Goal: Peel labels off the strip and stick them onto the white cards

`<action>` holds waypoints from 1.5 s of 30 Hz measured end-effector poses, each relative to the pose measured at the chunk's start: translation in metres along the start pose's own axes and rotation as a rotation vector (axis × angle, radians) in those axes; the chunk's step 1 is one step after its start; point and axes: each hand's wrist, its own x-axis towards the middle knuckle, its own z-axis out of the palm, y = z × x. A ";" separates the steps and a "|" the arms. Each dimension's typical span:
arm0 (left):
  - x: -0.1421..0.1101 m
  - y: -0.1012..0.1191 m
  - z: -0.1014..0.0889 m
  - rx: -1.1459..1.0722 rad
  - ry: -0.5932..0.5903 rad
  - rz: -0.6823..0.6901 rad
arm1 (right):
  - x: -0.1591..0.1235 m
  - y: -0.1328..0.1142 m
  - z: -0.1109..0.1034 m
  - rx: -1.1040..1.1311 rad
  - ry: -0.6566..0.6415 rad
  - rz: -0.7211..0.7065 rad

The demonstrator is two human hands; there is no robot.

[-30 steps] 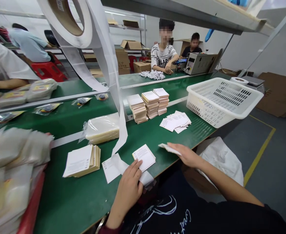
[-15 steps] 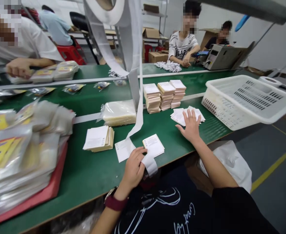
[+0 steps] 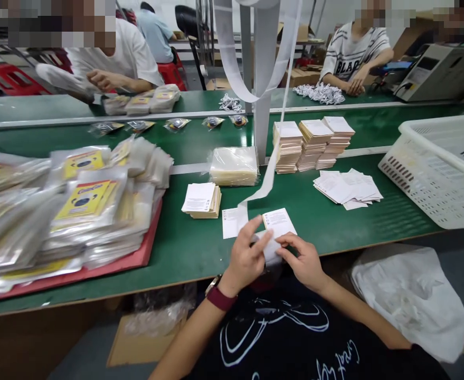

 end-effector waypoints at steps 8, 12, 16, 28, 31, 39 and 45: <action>0.003 -0.002 0.003 -0.054 -0.093 0.122 | -0.004 0.005 0.000 -0.214 0.077 -0.146; 0.005 0.000 0.005 0.002 -0.159 0.126 | 0.002 0.017 -0.015 -0.271 0.259 -0.193; 0.006 0.000 0.005 0.052 -0.251 0.165 | 0.025 0.027 -0.030 -0.194 0.364 0.054; 0.006 -0.002 0.008 0.039 -0.253 0.166 | 0.043 0.033 -0.009 -0.374 0.097 0.217; 0.007 -0.002 0.007 0.042 -0.230 0.173 | 0.044 0.033 -0.010 -0.388 0.077 0.220; 0.009 -0.002 0.007 0.052 -0.285 0.160 | 0.044 0.032 -0.007 -0.470 0.041 0.162; 0.009 -0.002 0.008 0.059 -0.311 0.148 | 0.043 0.034 -0.009 -0.746 0.047 0.157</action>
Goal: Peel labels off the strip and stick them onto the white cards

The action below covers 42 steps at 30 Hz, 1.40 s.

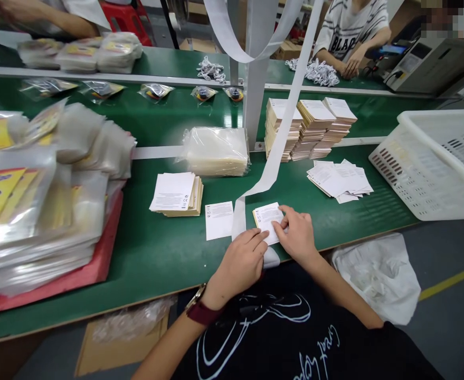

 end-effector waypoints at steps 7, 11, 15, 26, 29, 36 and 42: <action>0.000 0.001 -0.001 0.036 -0.076 -0.030 | 0.003 0.004 -0.004 -0.123 -0.031 0.067; 0.001 0.001 -0.001 0.036 -0.075 -0.002 | 0.003 0.000 -0.003 0.000 -0.066 0.138; 0.001 0.000 -0.001 0.012 -0.059 0.022 | 0.006 0.006 -0.002 0.229 -0.032 0.227; 0.003 -0.001 0.001 -0.005 -0.061 -0.020 | 0.001 0.024 -0.008 0.495 0.055 0.272; 0.002 -0.002 0.002 -0.021 -0.044 -0.015 | 0.006 0.036 -0.013 0.275 0.124 0.259; 0.001 -0.004 -0.001 -0.131 0.236 -0.141 | -0.016 0.022 -0.037 0.104 0.223 0.017; 0.001 -0.002 -0.003 -0.187 0.280 -0.192 | -0.044 -0.020 -0.033 0.564 -0.079 -0.127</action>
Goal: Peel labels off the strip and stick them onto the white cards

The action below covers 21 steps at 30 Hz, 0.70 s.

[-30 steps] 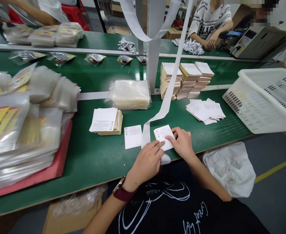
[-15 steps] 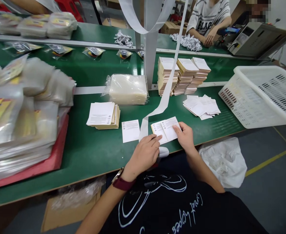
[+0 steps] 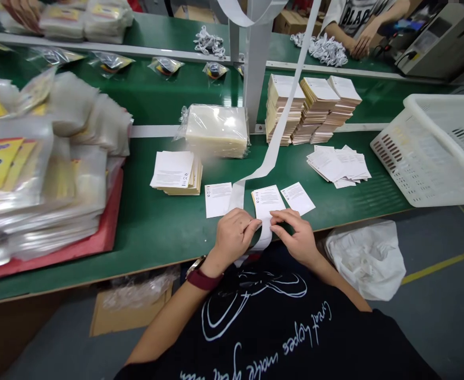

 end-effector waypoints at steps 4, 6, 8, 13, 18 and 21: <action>0.000 0.001 0.000 0.030 -0.010 0.030 | 0.001 0.002 0.004 0.170 -0.010 0.112; -0.001 0.001 0.000 0.067 -0.003 0.044 | 0.002 0.003 0.003 0.212 0.017 0.144; -0.001 0.002 0.000 0.093 -0.005 0.087 | 0.001 0.002 0.003 0.224 0.039 0.160; -0.004 0.001 0.001 0.050 -0.069 0.179 | -0.002 -0.003 0.008 0.021 0.065 0.049; -0.004 0.001 0.004 0.096 -0.091 0.163 | -0.006 0.004 0.005 -0.192 0.266 -0.169; -0.004 0.002 0.004 0.124 -0.120 0.199 | -0.002 0.016 -0.006 -0.103 0.445 -0.048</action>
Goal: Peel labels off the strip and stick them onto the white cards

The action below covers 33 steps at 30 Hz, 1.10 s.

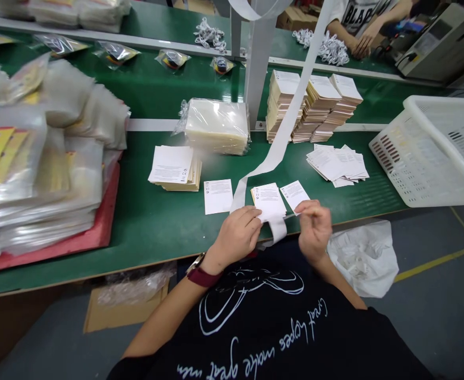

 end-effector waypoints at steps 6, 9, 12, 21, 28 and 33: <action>0.000 0.003 -0.002 -0.023 -0.101 0.100 | 0.014 0.017 0.007 -0.016 -0.073 0.218; 0.001 0.004 -0.003 -0.034 -0.127 0.112 | 0.016 0.018 0.018 -0.033 -0.177 0.273; 0.001 0.003 -0.003 -0.054 -0.147 0.100 | 0.017 0.018 0.024 -0.090 -0.220 0.283; 0.002 0.004 -0.004 -0.039 -0.185 0.061 | 0.021 0.016 0.030 -0.167 -0.268 0.253; 0.003 0.004 -0.005 0.002 -0.236 0.072 | 0.019 0.016 0.031 -0.190 -0.260 0.258; 0.002 0.004 -0.003 0.009 -0.279 0.047 | 0.020 0.013 0.031 -0.245 -0.258 0.189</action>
